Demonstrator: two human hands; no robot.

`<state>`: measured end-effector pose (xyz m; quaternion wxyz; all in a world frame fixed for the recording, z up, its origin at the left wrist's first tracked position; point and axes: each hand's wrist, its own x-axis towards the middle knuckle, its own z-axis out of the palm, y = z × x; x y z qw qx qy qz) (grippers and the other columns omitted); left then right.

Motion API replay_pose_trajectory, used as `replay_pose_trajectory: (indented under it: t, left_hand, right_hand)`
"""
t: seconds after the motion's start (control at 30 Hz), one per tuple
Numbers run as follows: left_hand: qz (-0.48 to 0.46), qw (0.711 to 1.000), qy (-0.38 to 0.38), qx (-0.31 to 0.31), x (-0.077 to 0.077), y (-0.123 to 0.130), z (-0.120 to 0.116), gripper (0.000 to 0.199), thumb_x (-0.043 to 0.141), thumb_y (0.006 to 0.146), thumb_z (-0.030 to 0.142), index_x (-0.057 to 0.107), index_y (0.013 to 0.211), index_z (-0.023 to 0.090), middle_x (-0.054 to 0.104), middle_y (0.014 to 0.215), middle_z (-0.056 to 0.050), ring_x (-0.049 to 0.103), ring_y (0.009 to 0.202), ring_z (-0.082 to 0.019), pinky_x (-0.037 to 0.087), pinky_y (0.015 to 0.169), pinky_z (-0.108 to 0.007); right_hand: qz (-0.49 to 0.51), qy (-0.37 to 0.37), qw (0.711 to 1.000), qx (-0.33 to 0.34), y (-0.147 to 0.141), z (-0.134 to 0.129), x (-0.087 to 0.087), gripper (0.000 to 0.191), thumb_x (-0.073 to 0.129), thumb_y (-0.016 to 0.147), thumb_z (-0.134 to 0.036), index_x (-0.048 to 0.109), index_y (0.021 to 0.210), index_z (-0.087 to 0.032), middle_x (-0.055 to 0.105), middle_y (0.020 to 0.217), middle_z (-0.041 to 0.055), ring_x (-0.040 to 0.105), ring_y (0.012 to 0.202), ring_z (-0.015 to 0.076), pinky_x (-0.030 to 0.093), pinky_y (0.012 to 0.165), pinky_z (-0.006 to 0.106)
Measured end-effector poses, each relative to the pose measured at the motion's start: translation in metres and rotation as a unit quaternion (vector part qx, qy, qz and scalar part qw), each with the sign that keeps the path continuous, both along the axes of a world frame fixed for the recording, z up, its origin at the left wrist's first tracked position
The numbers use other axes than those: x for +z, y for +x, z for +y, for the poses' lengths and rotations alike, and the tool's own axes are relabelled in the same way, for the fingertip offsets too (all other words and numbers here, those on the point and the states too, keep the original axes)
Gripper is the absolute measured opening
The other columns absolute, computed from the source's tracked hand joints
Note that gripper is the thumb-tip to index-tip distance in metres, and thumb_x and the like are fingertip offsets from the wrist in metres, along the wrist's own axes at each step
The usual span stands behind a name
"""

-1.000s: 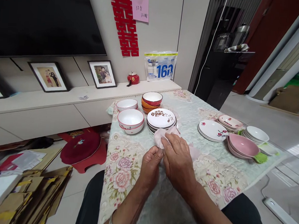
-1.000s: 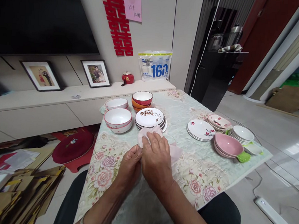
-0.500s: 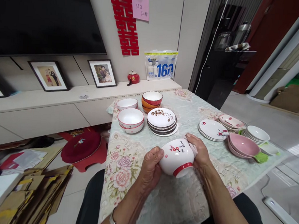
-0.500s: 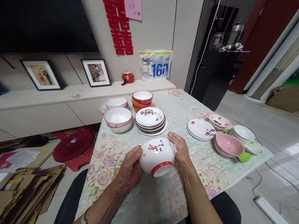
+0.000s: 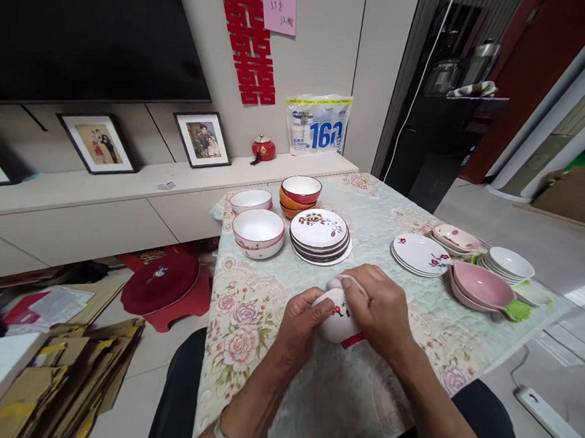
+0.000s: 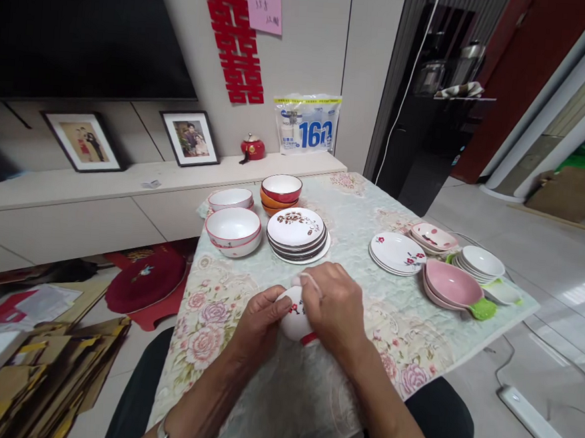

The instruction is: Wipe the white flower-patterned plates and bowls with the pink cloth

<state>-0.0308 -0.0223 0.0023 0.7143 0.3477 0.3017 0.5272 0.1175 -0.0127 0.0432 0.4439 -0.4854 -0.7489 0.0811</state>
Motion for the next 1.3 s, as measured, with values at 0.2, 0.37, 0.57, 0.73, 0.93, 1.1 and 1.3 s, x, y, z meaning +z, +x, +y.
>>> replay_pose_trajectory:
  t: [0.2,0.37,0.57,0.73,0.93,1.1,1.3]
  left_hand:
    - [-0.037,0.999,0.025,0.010,0.002,0.004,0.000,0.027,0.081,0.074,0.035,0.075,0.091,0.015,0.066,0.071,-0.001,0.053,0.063,-0.012,0.040,0.064,-0.026]
    - [-0.043,0.998,-0.028,0.039,0.000,0.003,0.000,0.033,0.086,0.065,0.039,0.064,0.064,0.014,0.058,0.057,0.001,0.046,0.054,-0.010,0.035,0.057,-0.024]
    - [-0.064,0.994,-0.068,0.048,0.008,0.002,-0.001,0.035,0.087,0.060,0.037,0.060,0.063,0.015,0.061,0.061,0.001,0.049,0.058,-0.011,0.037,0.060,-0.023]
    - [0.022,1.000,-0.011,-0.009,0.002,-0.004,0.000,0.037,0.082,0.067,0.043,0.058,0.065,0.015,0.054,0.057,0.002,0.043,0.055,-0.010,0.031,0.057,-0.024]
    - [0.092,0.993,0.033,-0.063,-0.006,-0.010,0.001,0.036,0.081,0.072,0.046,0.062,0.070,0.014,0.054,0.059,0.002,0.044,0.057,-0.011,0.029,0.057,-0.025]
    - [-0.016,1.000,-0.007,-0.010,0.000,-0.002,0.000,0.031,0.082,0.070,0.041,0.069,0.074,0.013,0.059,0.061,0.001,0.045,0.056,-0.010,0.033,0.057,-0.025]
    - [-0.060,0.998,-0.008,0.032,0.007,0.004,-0.001,0.031,0.085,0.067,0.035,0.075,0.087,0.014,0.070,0.078,-0.003,0.056,0.066,-0.014,0.043,0.070,-0.027]
  right_hand:
    - [-0.099,0.098,0.990,0.013,-0.022,-0.011,0.004,0.025,0.047,0.095,-0.019,0.071,0.103,-0.016,0.073,0.103,0.0111,0.061,0.101,0.0269,0.040,0.094,0.043]
    - [0.202,-0.120,0.971,0.035,0.014,0.018,-0.015,0.022,0.055,0.092,-0.036,0.068,0.083,-0.021,0.070,0.084,0.0043,0.060,0.079,0.0209,0.044,0.072,0.034]
    - [0.519,-0.276,0.809,0.019,0.026,0.038,-0.038,0.032,0.074,0.070,-0.045,0.053,0.063,-0.022,0.053,0.060,-0.0041,0.045,0.054,0.0130,0.037,0.053,0.026]
    - [0.450,-0.284,0.846,0.034,0.029,0.030,-0.026,0.039,0.072,0.075,-0.048,0.049,0.060,-0.021,0.045,0.054,-0.0053,0.037,0.049,0.0104,0.027,0.047,0.026]
    - [0.195,-0.166,0.966,0.017,0.028,0.015,-0.007,0.038,0.055,0.093,-0.044,0.056,0.064,-0.020,0.051,0.058,-0.0021,0.046,0.057,0.0138,0.035,0.055,0.028]
    - [-0.014,0.019,1.000,0.013,-0.005,-0.004,0.004,0.028,0.044,0.098,-0.027,0.071,0.097,-0.018,0.072,0.095,0.0093,0.062,0.093,0.0239,0.045,0.084,0.037]
    - [-0.125,0.084,0.988,0.031,-0.023,-0.012,0.003,0.027,0.050,0.097,-0.022,0.069,0.115,-0.019,0.071,0.120,0.0110,0.058,0.119,0.0287,0.038,0.104,0.047]
